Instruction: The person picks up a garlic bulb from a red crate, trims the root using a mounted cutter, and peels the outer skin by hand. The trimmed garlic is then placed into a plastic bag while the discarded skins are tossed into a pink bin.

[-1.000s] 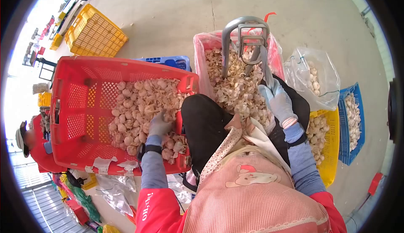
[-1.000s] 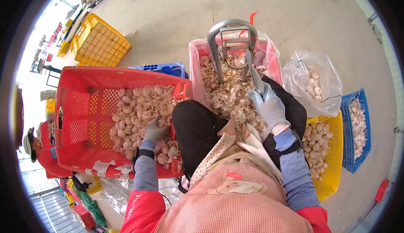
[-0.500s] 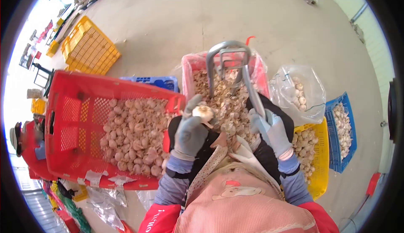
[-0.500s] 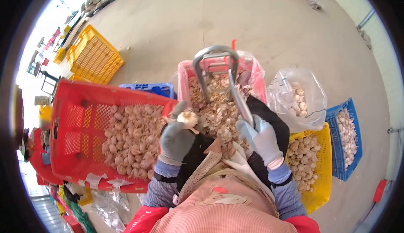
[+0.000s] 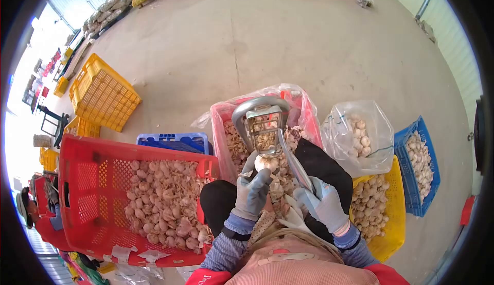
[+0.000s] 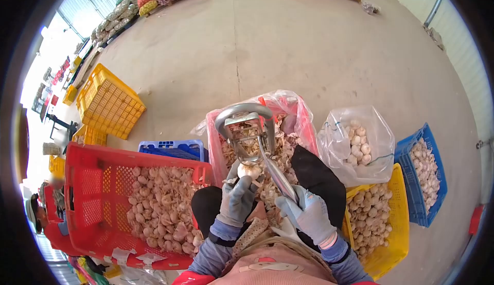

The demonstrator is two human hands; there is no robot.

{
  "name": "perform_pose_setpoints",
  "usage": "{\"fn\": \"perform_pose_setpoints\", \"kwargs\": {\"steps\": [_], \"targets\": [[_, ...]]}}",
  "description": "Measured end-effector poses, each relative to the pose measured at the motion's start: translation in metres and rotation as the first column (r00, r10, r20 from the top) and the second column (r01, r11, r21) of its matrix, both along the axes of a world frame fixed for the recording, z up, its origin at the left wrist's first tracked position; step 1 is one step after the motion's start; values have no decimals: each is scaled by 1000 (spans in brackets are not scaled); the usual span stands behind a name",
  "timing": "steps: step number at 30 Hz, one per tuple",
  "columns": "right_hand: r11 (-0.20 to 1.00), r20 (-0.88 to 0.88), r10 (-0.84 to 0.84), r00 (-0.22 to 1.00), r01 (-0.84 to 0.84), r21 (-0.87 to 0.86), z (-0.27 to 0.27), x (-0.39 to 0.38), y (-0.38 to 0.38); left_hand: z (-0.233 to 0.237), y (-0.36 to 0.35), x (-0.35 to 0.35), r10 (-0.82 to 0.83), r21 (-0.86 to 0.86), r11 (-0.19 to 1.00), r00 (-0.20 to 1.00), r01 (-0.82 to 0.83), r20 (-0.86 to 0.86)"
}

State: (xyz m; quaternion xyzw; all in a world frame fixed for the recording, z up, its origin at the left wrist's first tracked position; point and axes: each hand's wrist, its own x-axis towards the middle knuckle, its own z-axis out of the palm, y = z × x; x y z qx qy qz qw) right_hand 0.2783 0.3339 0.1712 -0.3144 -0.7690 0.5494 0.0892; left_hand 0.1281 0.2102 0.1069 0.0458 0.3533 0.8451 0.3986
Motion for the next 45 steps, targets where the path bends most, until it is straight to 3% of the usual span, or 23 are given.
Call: {"fn": "perform_pose_setpoints", "kwargs": {"steps": [1, 4, 8, 11, 14, 17, 20, 23, 25, 27, 31, 34, 37, 40, 43, 44, 45], "targets": [[999, 5, 12, 1000, -12, 44, -2, 0, 0, 2, 2, 1, 15, -3, 1000, 1000, -15, 7], [994, 33, -27, 999, 30, -103, 16, 0, -3, -1, 4, 1, -4, -7, 1000, 1000, 4, -2], [974, -18, -62, 998, 56, -220, 41, 1, -7, 13, 9, 0, 39, -90, 996, 991, -28, 125], [987, 37, -59, 998, 63, -149, 44, -2, -10, 15, 12, 2, 60, -52, 997, 988, -53, 143], [967, 72, -75, 995, 55, 249, -15, -6, -11, 13, 14, 4, 54, -24, 998, 983, -50, 178], [872, 30, -74, 997, 50, 488, -54, -28, -1, -9, 15, 5, 34, 60, 997, 975, -48, 218], [876, 165, -27, 986, -56, 480, -50, -28, 6, -5, 11, 3, -37, 158, 987, 990, 15, 135], [950, 180, 13, 984, -68, 306, -21, -8, 2, -2, 3, 0, -116, 181, 978, 990, 100, 78], [999, 115, -21, 993, 16, 44, 4, -2, -4, -13, 0, 2, -124, 166, 980, 988, 108, 88], [969, 56, -82, 995, 93, -227, 15, 4, -7, -10, 0, 3, -136, 198, 974, 985, 113, 109], [955, 56, -78, 995, 90, -282, 37, 5, -8, -13, 4, 10, -106, 217, 974, 972, 60, 209], [990, -54, -25, 998, 17, -138, 27, 12, -9, -13, 4, 14, -124, 184, 980, 952, 74, 281], [997, 80, -5, 997, -2, 80, 34, 7, -10, -1, 7, 17, -58, 97, 995, 947, 29, 316], [835, 205, -20, 979, -96, 541, 4, 2, -12, -2, 10, 13, -52, 108, 994, 966, 25, 253], [818, 101, -50, 994, -17, 575, 1, -7, -13, -16, 13, 11, -75, 177, 983, 977, 39, 199], [859, 222, -74, 972, -51, 509, -5, -7, -12, -16, 15, 11, -61, 196, 980, 987, 31, 152], [850, 222, -89, 971, -42, 524, -26, -13, -8, -10, 17, 12, -33, 203, 979, 989, 4, 143]]}}
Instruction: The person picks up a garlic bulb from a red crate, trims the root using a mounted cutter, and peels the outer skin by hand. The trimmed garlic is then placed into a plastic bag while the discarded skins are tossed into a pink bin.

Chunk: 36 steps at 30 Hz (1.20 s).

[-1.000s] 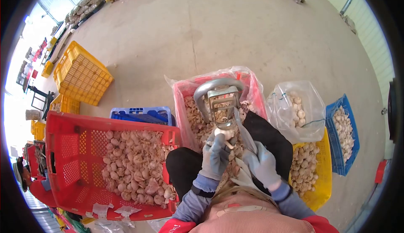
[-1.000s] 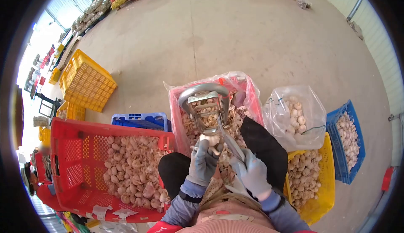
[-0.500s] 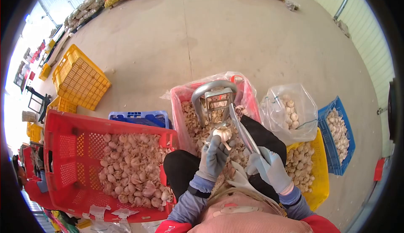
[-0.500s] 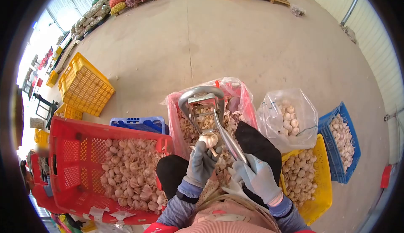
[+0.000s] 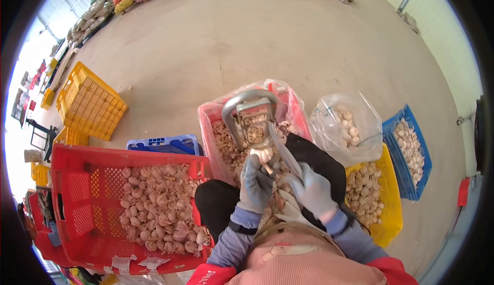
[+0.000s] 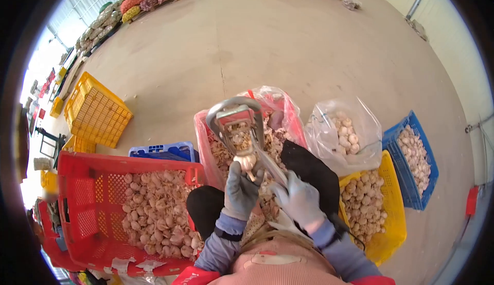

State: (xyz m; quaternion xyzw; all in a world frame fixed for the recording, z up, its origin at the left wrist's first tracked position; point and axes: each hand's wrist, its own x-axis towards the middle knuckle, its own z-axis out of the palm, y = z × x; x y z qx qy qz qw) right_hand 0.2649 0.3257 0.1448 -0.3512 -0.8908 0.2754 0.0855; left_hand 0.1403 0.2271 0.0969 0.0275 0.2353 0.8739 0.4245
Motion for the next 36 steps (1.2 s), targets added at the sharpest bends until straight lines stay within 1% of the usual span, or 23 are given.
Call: {"fn": "perform_pose_setpoints", "kwargs": {"steps": [2, 5, 6, 9, 12, 13, 14, 15, 16, 18, 19, 20, 21, 22, 23, 24, 26, 28, 29, 31, 32, 35, 36], "targets": [[999, -8, -10, 1000, 10, 44, -41, -14, 12, -15, -4, -3, -52, 92, 994, 999, 51, 6], [1000, 148, -8, 989, 11, -17, -28, -20, 12, -7, -20, -18, -171, 155, 975, 984, 161, 56], [999, 124, 4, 992, 1, -36, -13, -17, 7, 0, -31, -15, -171, 149, 976, 982, 158, 79], [975, -370, 134, 919, -56, 215, 6, 0, -8, 16, -55, -3, -167, 199, 970, 976, 137, 142], [985, -526, 172, 833, -163, 65, 46, 8, -27, 15, -65, 17, -267, 55, 964, 956, 262, 126], [980, -477, 183, 860, -195, 24, 44, 11, -28, 30, -56, 31, -293, -293, 917, 955, 272, -33], [970, -426, 208, 880, -241, -26, 40, 16, -29, 14, -51, 45, -428, -433, 828, 901, 356, -77], [951, -376, 247, 893, -299, -86, 34, 20, -32, 21, -50, 61, -429, -403, 824, 903, 398, 14], [959, -400, 182, 898, -252, -128, 29, 27, -29, 35, -53, 66, -420, -368, 826, 902, 426, 102], [947, -485, 10, 875, -164, -277, 19, 53, -12, 56, -69, 53, -497, -527, 793, 824, 304, -273], [849, -438, -223, 871, -47, -526, 31, 69, -4, 58, -85, 41, -425, -593, 804, 729, 33, -536], [838, -378, -314, 871, 67, -541, 30, 91, 14, 62, -104, 20, -372, -595, 796, 682, -115, -629], [886, -270, -322, 907, 188, -425, 19, 119, 39, 54, -126, 1, -245, -614, 742, 744, -269, -622], [943, -93, -316, 944, 302, -140, 24, 137, 48, 46, -155, -25, -153, -613, 699, 760, -368, -631], [924, 81, -358, 930, 340, 174, 30, 153, 56, 52, -178, -42, 29, -697, 580, 866, -422, -500], [902, 21, -411, 911, 403, 157, 23, 171, 68, 24, -211, -65, 36, -710, 400, 784, -579, -619], [845, -86, -516, 852, 523, 111, 13, 197, 83, -28, -282, -106, -472, -686, -21, 612, -727, -634], [872, -223, -488, 844, 481, -89, 19, 183, 74, -48, -312, -122, -779, -674, -334, 596, -659, -197], [878, -296, -478, 827, 444, -179, 24, 171, 69, -63, -317, -121, -848, -653, -325, 517, -684, -120], [930, -159, -361, 919, 368, 20, 33, 139, 50, -89, -325, -111, -937, -613, -298, 348, -732, 40], [945, -83, -298, 951, 306, 113, 36, 126, 44, -95, -320, -113, -927, -632, -330, 366, -702, 78], [966, -353, -209, 912, 136, -218, 10, 82, 34, -85, -309, -115, -888, -622, -430, 430, -654, 162], [971, -407, -148, 901, 56, -231, 8, 60, 29, -72, -305, -110, -886, -598, -441, 430, -669, 173]]}}
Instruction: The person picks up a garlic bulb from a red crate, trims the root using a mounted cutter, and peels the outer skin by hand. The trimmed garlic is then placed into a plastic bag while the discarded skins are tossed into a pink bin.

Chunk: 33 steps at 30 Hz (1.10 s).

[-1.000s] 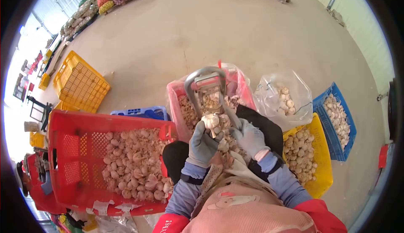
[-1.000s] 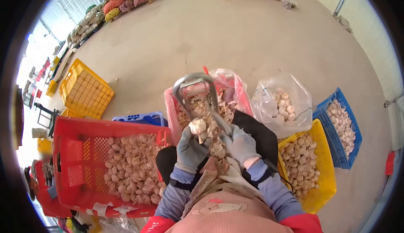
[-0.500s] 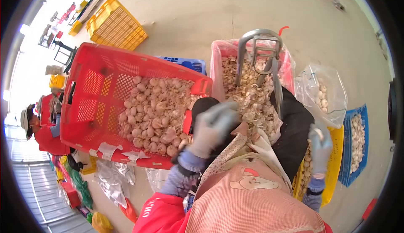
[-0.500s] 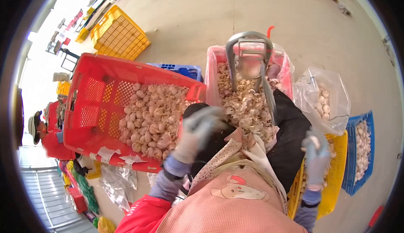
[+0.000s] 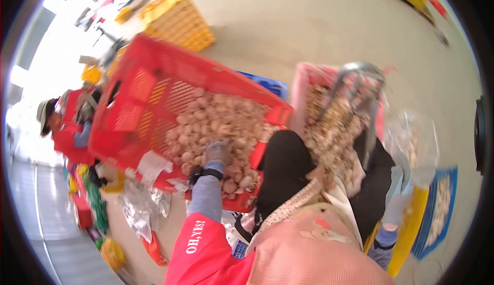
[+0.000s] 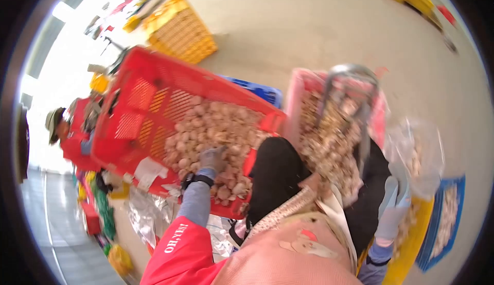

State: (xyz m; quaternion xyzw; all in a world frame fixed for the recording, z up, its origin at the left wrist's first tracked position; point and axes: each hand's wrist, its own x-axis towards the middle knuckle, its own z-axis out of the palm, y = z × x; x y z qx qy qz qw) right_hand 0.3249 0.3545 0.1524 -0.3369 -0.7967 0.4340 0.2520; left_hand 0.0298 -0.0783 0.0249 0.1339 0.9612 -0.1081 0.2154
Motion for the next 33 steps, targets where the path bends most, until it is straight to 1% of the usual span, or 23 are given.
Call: {"fn": "perform_pose_setpoints", "kwargs": {"steps": [2, 3, 4, 6, 7, 8, 9, 10, 12, 14, 15, 17, 18, 20, 21, 22, 24, 26, 27, 28, 30, 31, 33], "targets": [[990, -128, 138, 982, -140, -7, -4, -39, -13, 8, 0, -1, 186, 233, 957, 981, -171, -46], [988, -107, 153, 982, -148, 54, -7, -54, -18, 13, 0, -1, 266, 459, 864, 962, -206, -69], [990, -82, 136, 987, -138, -12, -21, -63, -18, 18, 0, 0, 333, 658, 726, 939, -200, -82], [989, -7, 149, 989, -150, -9, -45, -78, -15, 48, 14, 6, 374, 924, 267, 913, -275, 164], [988, 53, 152, 987, -151, -26, -61, -80, -5, 67, 27, 13, 328, 935, 24, 886, -355, 328], [989, 117, 147, 982, -143, -42, -77, -80, 7, 87, 44, 23, 232, 878, -212, 851, -429, 471], [990, 182, 138, 974, -130, -56, -85, -83, 13, 105, 60, 30, 117, 817, -294, 829, -497, 546], [965, 232, 183, 955, -130, -229, -62, -86, 11, 117, 77, 36, -8, 742, -361, 797, -566, 604], [931, 157, 160, 974, -96, -353, -31, -86, -10, 114, 120, 51, -192, 648, -492, 798, -582, 571], [864, 93, 195, 976, -126, -487, -25, -83, -13, 121, 164, 69, -382, 412, -514, 631, -752, 675], [832, 75, 187, 979, -118, -542, -21, -72, -12, 133, 180, 76, -406, 384, -488, 594, -784, 695], [861, 132, 153, 979, -67, -504, 6, -74, -29, 111, 211, 85, -489, 370, -500, 609, -782, 625], [881, 227, 160, 961, -35, -472, 29, -74, -35, 100, 230, 92, -547, 349, -491, 594, -799, 590], [881, 84, 199, 976, -140, -453, 15, -64, -25, 97, 252, 102, -541, 325, -462, 552, -825, 634], [872, 47, 211, 976, -167, -461, 2, -57, -18, 88, 257, 104, -584, 271, -451, 511, -850, 630], [865, 41, 186, 982, -144, -481, 9, -57, -22, 86, 259, 104, -615, 236, -414, 461, -879, 639], [870, 66, 216, 974, -161, -465, 25, -59, -22, 78, 268, 104, -630, 268, -425, 495, -865, 598], [887, 95, 259, 961, -198, -417, 24, -57, -17, 81, 274, 103, -631, 267, -383, 462, -884, 624], [852, 39, 238, 970, -190, -488, 26, -58, -18, 84, 277, 101, -631, 262, -374, 451, -889, 631], [856, 52, 238, 970, -184, -483, 26, -57, -19, 83, 277, 99, -631, 259, -368, 444, -893, 636], [862, 86, 243, 966, -174, -476, 26, -57, -19, 80, 283, 98, -593, 313, -374, 485, -873, 643], [866, 56, 228, 972, -176, -468, 23, -57, -19, 79, 285, 99, -569, 341, -379, 507, -860, 648], [922, 126, 244, 962, -190, -338, 23, -56, -18, 82, 289, 96, -500, 420, -366, 556, -831, 664]]}}
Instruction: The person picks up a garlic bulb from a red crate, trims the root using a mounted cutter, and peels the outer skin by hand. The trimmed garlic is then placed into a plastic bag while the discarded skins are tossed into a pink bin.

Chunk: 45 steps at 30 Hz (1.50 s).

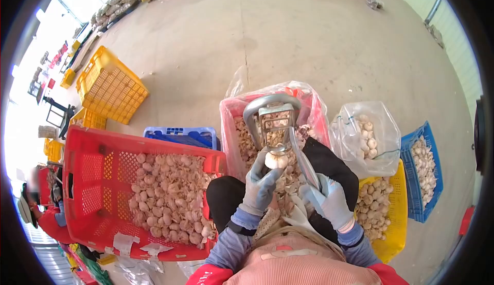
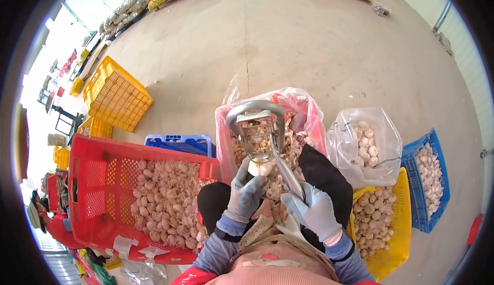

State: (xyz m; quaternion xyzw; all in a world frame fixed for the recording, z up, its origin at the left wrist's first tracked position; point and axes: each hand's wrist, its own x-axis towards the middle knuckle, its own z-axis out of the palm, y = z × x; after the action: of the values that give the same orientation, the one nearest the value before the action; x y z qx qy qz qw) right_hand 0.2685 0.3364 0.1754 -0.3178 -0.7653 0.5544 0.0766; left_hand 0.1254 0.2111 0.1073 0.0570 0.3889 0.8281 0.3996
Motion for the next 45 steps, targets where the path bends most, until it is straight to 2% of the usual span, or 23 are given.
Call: {"fn": "perform_pose_setpoints", "kwargs": {"steps": [1, 3, 5, 8, 11, 13, 14, 19, 22, 24, 26, 28, 29, 30, 31, 33, 36, 39, 40, 42, 43, 44, 45], "targets": [[997, 19, 15, 1000, -17, 76, 2, 0, 1, -1, 0, -1, -5, -37, 999, 999, 3, -52], [995, 23, 15, 1000, -18, 97, 8, -2, 0, -1, -1, -3, -23, -112, 994, 988, 5, -155], [991, 10, 11, 1000, -12, 134, 12, -2, -2, 10, 0, -2, -1, -146, 989, 991, -19, -136], [999, 16, -40, 999, 40, -7, 26, 0, -7, 21, 0, -4, -4, -174, 985, 997, -9, -76], [997, 68, -56, 996, 53, 53, 23, -2, -10, 23, 3, -6, 18, -154, 988, 1000, -15, 17], [922, 52, -48, 997, 25, 385, -16, -6, -10, 18, 5, -5, 28, -112, 994, 998, -21, 65], [841, 45, -48, 998, 16, 541, -32, -7, -10, 6, 4, -5, 30, -96, 995, 998, -25, 55], [830, 115, -66, 991, -9, 558, -39, -16, -1, -5, 11, -8, 22, 68, 997, 994, -30, 110], [802, 221, -101, 970, -52, 595, -69, -32, 5, -5, 12, -2, 17, 22, 1000, 998, -18, 56], [774, 101, -92, 991, 8, 633, -44, -23, -8, 4, -3, 2, -54, -29, 998, 997, 52, -59], [679, -253, 28, 967, 167, 715, -21, -13, -23, -7, -22, 7, -71, -149, 988, 972, 37, -226], [838, -311, 67, 948, 116, 533, -7, -3, -40, -13, -43, 23, -57, -176, 984, 961, 9, -269], [980, -360, 26, 932, 47, 192, -33, 2, -47, -6, -48, 29, -167, -253, 964, 934, 87, -315], [996, -363, 1, 932, -35, -88, -24, 1, -59, -1, -48, 40, -177, -211, 970, 951, 124, -252], [997, -384, -55, 922, 71, 28, -35, 1, -66, 1, -47, 44, -198, -195, 968, 954, 155, -225], [997, -309, -57, 949, 41, -58, -34, 10, -60, 10, -50, 46, -288, -248, 941, 929, 230, -232], [995, -326, -94, 941, 98, -3, -43, 15, -48, 21, -49, 55, -349, -372, 892, 915, 258, -201], [961, -206, -264, 942, 241, -133, -76, 27, -29, 12, -44, 54, -411, -417, 866, 867, 276, -280], [939, -189, -244, 951, 183, -292, -78, 31, -21, 13, -44, 54, -432, -524, 832, 804, 181, -408], [904, -286, -232, 930, 98, -416, -69, 38, -21, 20, -46, 53, -501, -667, 743, 613, -58, -611], [881, -335, -230, 914, 49, -471, -62, 40, -22, 23, -49, 54, -442, -596, 793, 558, -122, -702], [908, -258, -218, 941, 99, -407, -76, 46, -17, 26, -53, 54, -378, -517, 837, 492, -179, -784], [863, -184, -257, 949, 140, -486, -66, 41, -25, 29, -55, 55, -311, -430, 874, 421, -225, -852]]}}
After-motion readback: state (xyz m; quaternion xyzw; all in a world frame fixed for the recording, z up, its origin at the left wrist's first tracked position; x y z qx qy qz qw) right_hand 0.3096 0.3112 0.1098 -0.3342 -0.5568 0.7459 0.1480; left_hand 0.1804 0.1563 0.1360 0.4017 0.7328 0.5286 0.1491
